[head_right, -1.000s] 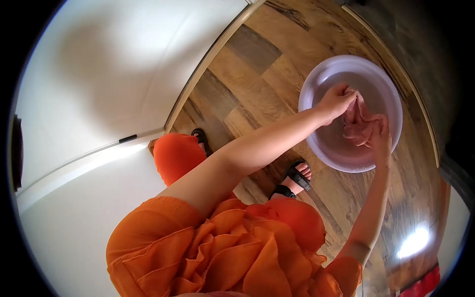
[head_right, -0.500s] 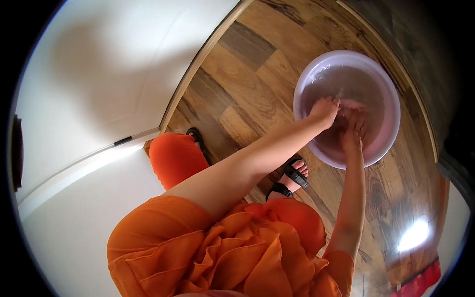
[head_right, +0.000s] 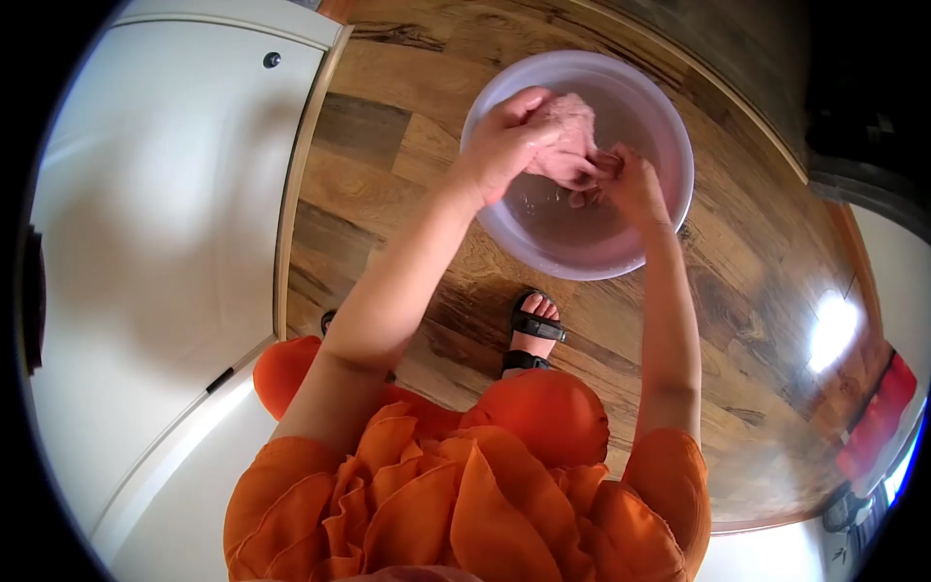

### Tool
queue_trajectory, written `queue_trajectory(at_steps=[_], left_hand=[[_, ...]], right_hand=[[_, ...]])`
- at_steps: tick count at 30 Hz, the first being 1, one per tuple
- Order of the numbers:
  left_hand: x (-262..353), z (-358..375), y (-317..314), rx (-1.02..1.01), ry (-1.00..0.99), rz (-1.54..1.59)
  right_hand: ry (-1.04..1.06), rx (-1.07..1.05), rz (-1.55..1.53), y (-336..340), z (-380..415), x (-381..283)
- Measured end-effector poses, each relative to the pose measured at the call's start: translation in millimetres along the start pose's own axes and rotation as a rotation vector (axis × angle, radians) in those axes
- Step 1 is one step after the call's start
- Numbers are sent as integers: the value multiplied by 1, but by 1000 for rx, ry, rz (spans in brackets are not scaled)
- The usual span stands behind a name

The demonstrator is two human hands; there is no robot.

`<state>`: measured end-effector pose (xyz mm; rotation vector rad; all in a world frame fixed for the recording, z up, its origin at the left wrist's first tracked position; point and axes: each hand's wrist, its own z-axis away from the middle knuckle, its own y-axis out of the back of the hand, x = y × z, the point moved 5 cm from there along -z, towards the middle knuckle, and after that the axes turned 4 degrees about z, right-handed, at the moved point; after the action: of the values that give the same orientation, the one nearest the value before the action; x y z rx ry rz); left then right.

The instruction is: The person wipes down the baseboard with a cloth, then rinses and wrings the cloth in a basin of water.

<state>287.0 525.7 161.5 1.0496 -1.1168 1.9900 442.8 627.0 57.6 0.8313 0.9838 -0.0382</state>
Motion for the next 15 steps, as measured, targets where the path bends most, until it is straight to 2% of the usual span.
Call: queue_trajectory(at_steps=[1,4,7,8,10,13,14,15], left_hand=[[-5,-6,14,61,-55,-205],[-11,-7,26,70,16,-807],[-58,-13,38,-44,-38,-670],[-48,-6,31,-34,-28,-914],[-66,-3,33,-31,-17,-962],[-95,7,38,31,46,-978],[-94,13,34,48,61,-974],[-93,16,32,67,74,-971]], right_hand=[[-43,28,-51,12,7,-14],[34,127,-202,26,16,-33],[-138,36,-289,24,16,-56],[-152,4,-48,18,12,-50],[-174,-56,435,-8,-4,-21],[-76,-121,489,-50,-11,27],[-67,-115,525,-50,-8,23],[-60,-119,419,-48,-7,20]])
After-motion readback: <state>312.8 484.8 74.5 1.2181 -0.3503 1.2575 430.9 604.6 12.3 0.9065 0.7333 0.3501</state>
